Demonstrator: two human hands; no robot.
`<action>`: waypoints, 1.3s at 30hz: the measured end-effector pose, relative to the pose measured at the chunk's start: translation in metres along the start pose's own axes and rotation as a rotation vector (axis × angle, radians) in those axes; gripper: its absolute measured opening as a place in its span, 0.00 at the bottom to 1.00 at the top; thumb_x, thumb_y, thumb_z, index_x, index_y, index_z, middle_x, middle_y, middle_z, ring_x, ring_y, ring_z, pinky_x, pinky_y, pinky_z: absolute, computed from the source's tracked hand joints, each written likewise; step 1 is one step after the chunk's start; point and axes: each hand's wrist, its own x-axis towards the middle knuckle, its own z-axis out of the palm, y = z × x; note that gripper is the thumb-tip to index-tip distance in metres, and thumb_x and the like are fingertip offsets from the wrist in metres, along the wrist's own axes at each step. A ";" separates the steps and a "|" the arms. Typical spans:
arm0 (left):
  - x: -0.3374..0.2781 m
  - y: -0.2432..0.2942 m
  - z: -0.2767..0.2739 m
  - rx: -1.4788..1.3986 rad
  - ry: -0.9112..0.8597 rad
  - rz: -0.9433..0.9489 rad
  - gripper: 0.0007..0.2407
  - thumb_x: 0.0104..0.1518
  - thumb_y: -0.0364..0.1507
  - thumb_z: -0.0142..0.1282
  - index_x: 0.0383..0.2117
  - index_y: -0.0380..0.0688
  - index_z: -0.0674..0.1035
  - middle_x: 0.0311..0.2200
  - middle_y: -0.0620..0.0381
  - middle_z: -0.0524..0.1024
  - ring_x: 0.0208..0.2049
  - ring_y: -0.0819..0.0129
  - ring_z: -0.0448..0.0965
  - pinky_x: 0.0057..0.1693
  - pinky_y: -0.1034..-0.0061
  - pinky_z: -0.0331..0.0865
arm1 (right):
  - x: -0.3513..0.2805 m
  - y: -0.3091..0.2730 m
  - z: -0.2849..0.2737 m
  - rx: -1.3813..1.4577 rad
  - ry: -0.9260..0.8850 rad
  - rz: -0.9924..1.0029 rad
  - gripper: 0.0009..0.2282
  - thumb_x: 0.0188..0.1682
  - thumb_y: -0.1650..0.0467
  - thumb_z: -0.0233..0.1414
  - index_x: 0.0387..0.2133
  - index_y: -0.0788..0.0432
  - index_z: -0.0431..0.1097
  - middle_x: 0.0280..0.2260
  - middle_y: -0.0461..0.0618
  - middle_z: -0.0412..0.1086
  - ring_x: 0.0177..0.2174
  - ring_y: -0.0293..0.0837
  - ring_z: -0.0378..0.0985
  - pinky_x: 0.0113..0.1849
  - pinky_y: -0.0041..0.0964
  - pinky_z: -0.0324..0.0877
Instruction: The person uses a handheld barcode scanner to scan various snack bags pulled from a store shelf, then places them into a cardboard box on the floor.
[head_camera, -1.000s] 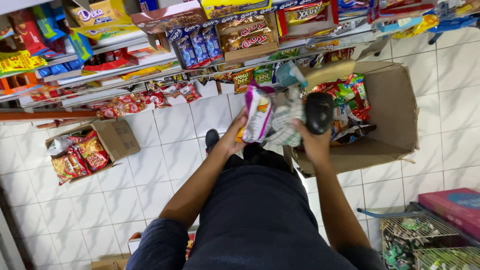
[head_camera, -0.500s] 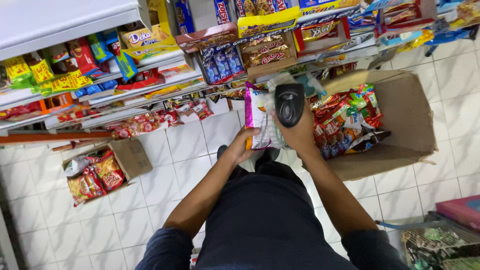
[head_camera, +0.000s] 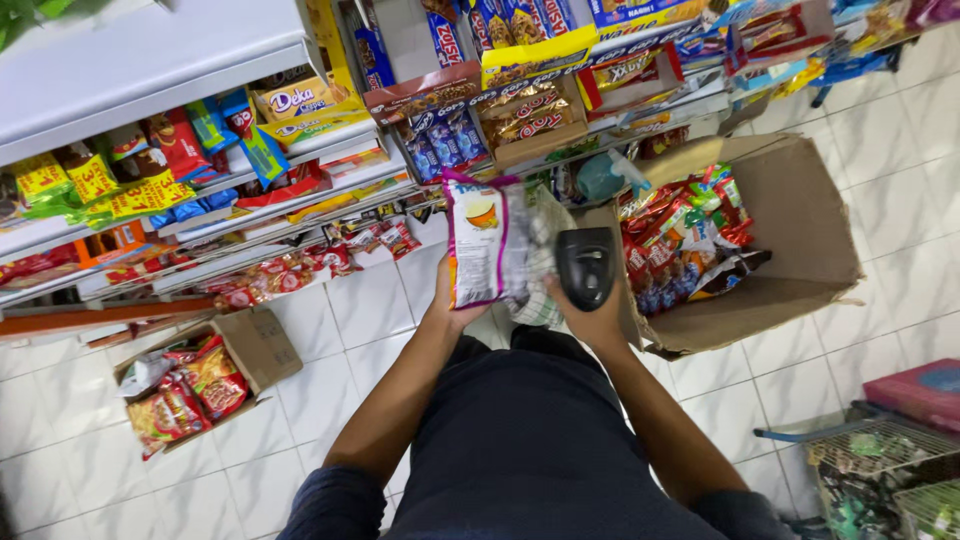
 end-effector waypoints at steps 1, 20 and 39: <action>-0.003 -0.002 -0.001 -0.027 -0.031 -0.001 0.26 0.63 0.43 0.42 0.64 0.41 0.70 0.57 0.44 0.76 0.56 0.50 0.78 0.61 0.57 0.72 | 0.001 0.001 -0.005 -0.030 0.005 0.026 0.18 0.43 0.69 0.67 0.43 0.62 0.70 0.35 0.49 0.74 0.33 0.40 0.78 0.38 0.36 0.74; 0.016 -0.025 -0.031 0.773 0.261 0.391 0.27 0.59 0.15 0.54 0.64 0.50 0.62 0.50 0.52 0.76 0.48 0.67 0.78 0.52 0.71 0.76 | 0.003 -0.027 -0.001 -0.368 -0.159 -0.359 0.21 0.41 0.70 0.66 0.47 0.62 0.69 0.38 0.53 0.72 0.36 0.48 0.78 0.38 0.40 0.73; 0.034 -0.045 0.003 0.883 0.341 0.202 0.21 0.57 0.26 0.62 0.57 0.44 0.70 0.47 0.53 0.79 0.45 0.65 0.82 0.49 0.68 0.79 | 0.049 0.068 -0.094 -0.474 0.396 -0.156 0.18 0.43 0.68 0.66 0.40 0.64 0.69 0.36 0.61 0.73 0.38 0.63 0.78 0.41 0.52 0.71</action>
